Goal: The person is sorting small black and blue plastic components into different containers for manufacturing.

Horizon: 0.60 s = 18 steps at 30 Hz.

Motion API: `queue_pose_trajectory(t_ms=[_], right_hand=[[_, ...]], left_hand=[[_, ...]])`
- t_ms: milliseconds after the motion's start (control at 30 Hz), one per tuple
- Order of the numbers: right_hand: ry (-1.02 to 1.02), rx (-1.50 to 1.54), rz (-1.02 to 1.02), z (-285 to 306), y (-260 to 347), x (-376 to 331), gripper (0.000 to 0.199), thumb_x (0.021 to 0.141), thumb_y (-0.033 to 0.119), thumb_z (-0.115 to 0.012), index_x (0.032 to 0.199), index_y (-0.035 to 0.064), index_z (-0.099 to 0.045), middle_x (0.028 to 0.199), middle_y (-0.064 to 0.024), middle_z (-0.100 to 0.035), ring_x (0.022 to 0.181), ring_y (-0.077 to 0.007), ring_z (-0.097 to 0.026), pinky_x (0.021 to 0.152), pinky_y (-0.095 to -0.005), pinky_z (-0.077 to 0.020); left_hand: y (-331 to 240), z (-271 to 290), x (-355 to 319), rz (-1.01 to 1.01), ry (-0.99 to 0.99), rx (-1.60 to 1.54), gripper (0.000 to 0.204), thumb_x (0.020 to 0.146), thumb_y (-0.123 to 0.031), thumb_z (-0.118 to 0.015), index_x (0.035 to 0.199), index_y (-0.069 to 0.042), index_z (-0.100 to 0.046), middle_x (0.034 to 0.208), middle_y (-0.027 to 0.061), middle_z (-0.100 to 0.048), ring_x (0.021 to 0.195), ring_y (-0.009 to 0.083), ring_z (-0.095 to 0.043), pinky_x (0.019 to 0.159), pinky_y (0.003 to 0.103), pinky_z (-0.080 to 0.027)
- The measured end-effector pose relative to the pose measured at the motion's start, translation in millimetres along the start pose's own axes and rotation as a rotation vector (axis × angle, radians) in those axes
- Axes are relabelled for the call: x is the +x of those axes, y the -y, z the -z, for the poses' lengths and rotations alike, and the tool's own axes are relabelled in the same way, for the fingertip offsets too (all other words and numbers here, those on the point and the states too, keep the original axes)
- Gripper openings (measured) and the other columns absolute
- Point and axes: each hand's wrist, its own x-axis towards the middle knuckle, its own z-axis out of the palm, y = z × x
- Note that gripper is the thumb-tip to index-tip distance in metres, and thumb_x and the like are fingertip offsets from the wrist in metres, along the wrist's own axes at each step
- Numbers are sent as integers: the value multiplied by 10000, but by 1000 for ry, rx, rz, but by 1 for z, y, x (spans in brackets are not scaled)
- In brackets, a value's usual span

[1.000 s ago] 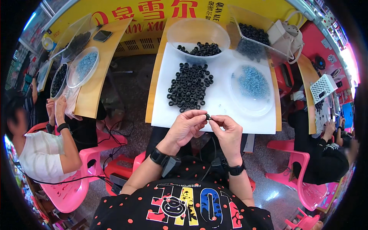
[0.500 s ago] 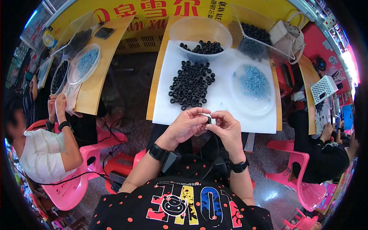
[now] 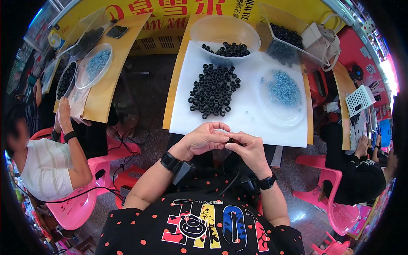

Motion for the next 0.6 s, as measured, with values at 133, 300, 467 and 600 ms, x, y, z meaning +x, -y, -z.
queue_pose_trajectory(t_ms=[133,300,467,600], right_hand=[[-41,-72,-1,-6,-7,0,286,840,79,-751,1125,54,-736,837,-21,-707,703,-51,-570,631,-210,-452],[-66,26,-33,-11,-16,4,316,818,81,-759,1132,63,-734,847,-41,-699,734,-70,-577,653,-213,-457],[-133,-153,56,-5,-1,9,386,794,78,-767,1177,78,-713,955,-69,-685,841,-111,-577,739,-242,-485],[-236,-338,225,0,-3,14,385,790,70,-764,1170,73,-704,1028,-80,-680,858,-151,-585,784,-276,-509]], left_hand=[[3,7,-1,9,6,6,289,899,-64,-702,1148,-30,-560,1031,71,-684,881,119,-671,780,253,-563],[4,10,1,17,-19,8,253,912,-121,-703,1117,-26,-587,999,45,-673,850,110,-664,776,260,-562],[-1,0,8,-18,-66,-9,255,913,-114,-700,1124,-20,-593,985,53,-669,817,118,-665,768,267,-563],[-2,2,18,-102,-165,112,226,898,-78,-709,1098,-17,-622,964,66,-682,810,131,-675,753,270,-570]])
